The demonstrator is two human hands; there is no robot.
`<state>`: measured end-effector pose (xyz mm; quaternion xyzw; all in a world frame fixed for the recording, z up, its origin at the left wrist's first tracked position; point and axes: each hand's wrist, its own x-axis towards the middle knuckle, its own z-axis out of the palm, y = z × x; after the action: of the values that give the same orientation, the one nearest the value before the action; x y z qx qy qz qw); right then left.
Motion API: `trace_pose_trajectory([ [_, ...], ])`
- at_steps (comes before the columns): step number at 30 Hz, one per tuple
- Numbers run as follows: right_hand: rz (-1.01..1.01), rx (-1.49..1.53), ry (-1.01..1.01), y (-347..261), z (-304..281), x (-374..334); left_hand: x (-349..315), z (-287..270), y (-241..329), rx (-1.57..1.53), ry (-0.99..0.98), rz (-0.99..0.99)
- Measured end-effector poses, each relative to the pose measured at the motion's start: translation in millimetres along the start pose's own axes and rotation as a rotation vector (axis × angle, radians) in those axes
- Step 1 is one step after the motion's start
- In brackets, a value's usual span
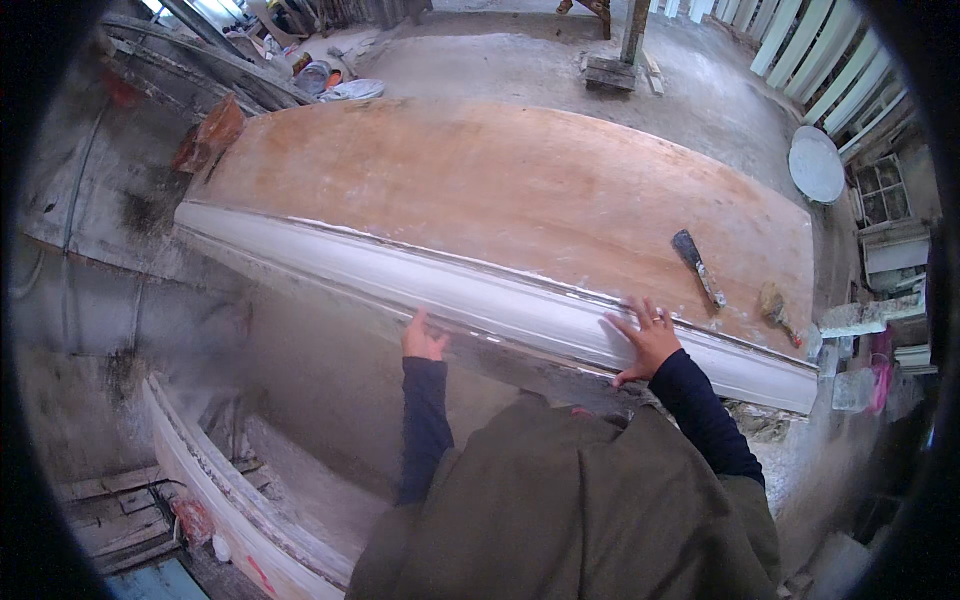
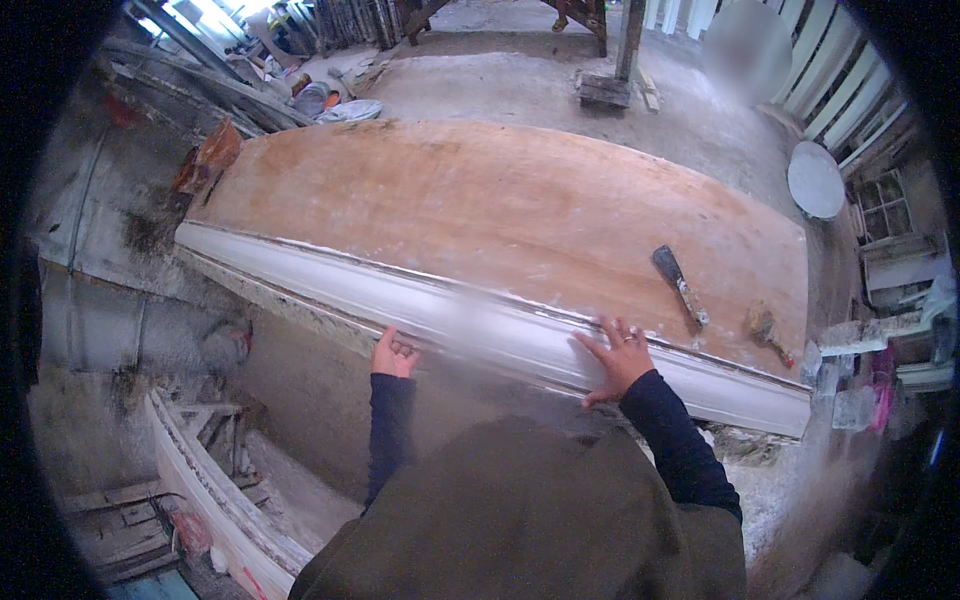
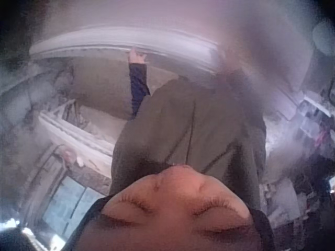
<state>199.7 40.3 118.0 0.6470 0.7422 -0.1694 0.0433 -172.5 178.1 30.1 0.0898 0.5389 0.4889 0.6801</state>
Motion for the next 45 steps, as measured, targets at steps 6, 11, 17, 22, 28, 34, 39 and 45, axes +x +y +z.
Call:
trace_pose_trajectory([
  [6,-0.072,-0.083,-0.074,-24.4,-26.1,7.2,-16.2,16.4,18.8,-0.018,-0.065,0.02],
  [11,-0.053,0.014,-0.08,-33.9,-25.8,27.6,-25.7,57.9,42.0,-0.069,-0.158,0.046],
  [17,-0.101,0.131,-0.079,-26.5,-28.7,33.5,-20.2,56.3,48.1,-0.062,-0.198,0.037],
  [22,-0.142,0.189,0.003,-24.6,-26.8,34.8,0.1,25.6,46.8,-0.048,-0.424,0.087],
  [28,-0.139,0.205,0.014,-17.8,-22.2,32.9,0.6,21.4,37.4,0.006,-0.062,0.177],
  [34,-0.093,0.268,0.054,-9.0,-9.2,28.5,54.9,41.4,45.1,-0.165,-0.299,-0.009],
  [39,0.039,0.09,0.114,-23.5,-11.7,23.3,162.0,-22.1,45.4,0.14,-0.189,0.301],
  [45,0.493,0.152,0.995,-23.7,-6.2,-96.8,72.3,54.4,57.6,0.187,0.112,0.058],
])
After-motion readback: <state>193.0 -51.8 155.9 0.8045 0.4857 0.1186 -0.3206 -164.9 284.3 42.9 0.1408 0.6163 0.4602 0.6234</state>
